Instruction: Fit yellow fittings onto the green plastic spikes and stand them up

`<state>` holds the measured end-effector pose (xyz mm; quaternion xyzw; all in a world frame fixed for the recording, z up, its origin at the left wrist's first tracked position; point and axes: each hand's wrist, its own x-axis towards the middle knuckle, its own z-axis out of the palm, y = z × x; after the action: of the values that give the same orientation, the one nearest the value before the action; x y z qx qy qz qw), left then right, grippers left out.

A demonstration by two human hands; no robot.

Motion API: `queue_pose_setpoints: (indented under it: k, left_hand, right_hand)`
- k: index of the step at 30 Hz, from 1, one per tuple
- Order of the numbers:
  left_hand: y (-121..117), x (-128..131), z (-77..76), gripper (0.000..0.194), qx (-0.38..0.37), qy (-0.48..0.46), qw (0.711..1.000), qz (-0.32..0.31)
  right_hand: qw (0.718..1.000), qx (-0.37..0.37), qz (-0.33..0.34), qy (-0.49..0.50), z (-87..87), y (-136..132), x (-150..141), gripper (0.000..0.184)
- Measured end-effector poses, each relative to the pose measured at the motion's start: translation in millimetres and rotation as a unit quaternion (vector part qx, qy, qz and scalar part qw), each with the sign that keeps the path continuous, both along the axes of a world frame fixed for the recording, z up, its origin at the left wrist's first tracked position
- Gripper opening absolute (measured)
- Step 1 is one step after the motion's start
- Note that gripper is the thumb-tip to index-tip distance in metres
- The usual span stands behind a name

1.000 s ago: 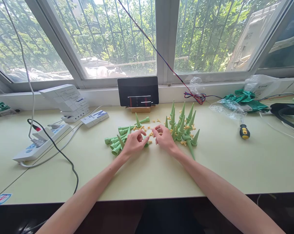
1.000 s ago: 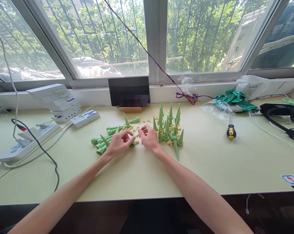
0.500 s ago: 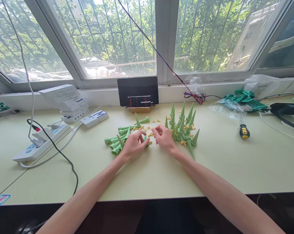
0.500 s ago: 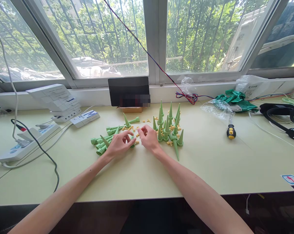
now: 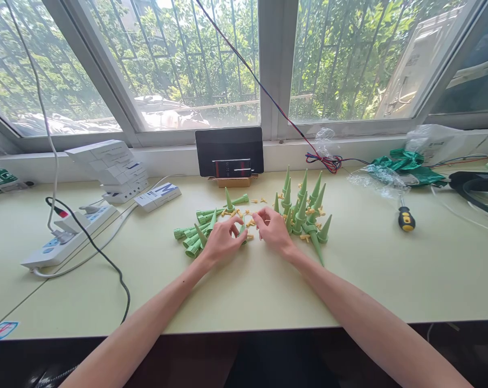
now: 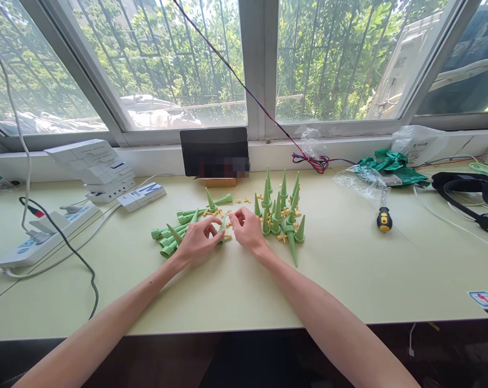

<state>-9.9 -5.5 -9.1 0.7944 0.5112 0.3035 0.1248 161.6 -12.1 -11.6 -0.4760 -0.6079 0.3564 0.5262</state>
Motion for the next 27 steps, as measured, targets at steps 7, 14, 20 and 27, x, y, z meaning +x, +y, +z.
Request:
queue_pose_setpoints:
  k: [7,14,20,27]
  left_hand:
    - [-3.1,1.9,7.5,0.021,-0.021,-0.047,0.998,0.031]
    - [2.3,1.2,5.9,0.033,-0.034,-0.186,0.982,0.028]
    - [5.9,0.8,1.3,0.036,-0.050,-0.247,0.968,0.012]
    - [6.6,1.1,2.0,0.034,-0.042,-0.240,0.970,0.011]
  right_hand:
    - [1.000,0.006,-0.010,-0.003,-0.8,0.2,-0.4,0.029]
    - [0.999,0.019,-0.030,-0.020,1.2,-1.4,-1.5,0.027]
    - [0.998,0.030,-0.029,-0.039,0.8,-2.1,-1.9,0.025]
    - [0.998,0.048,-0.018,-0.044,0.0,-2.4,-2.8,0.023]
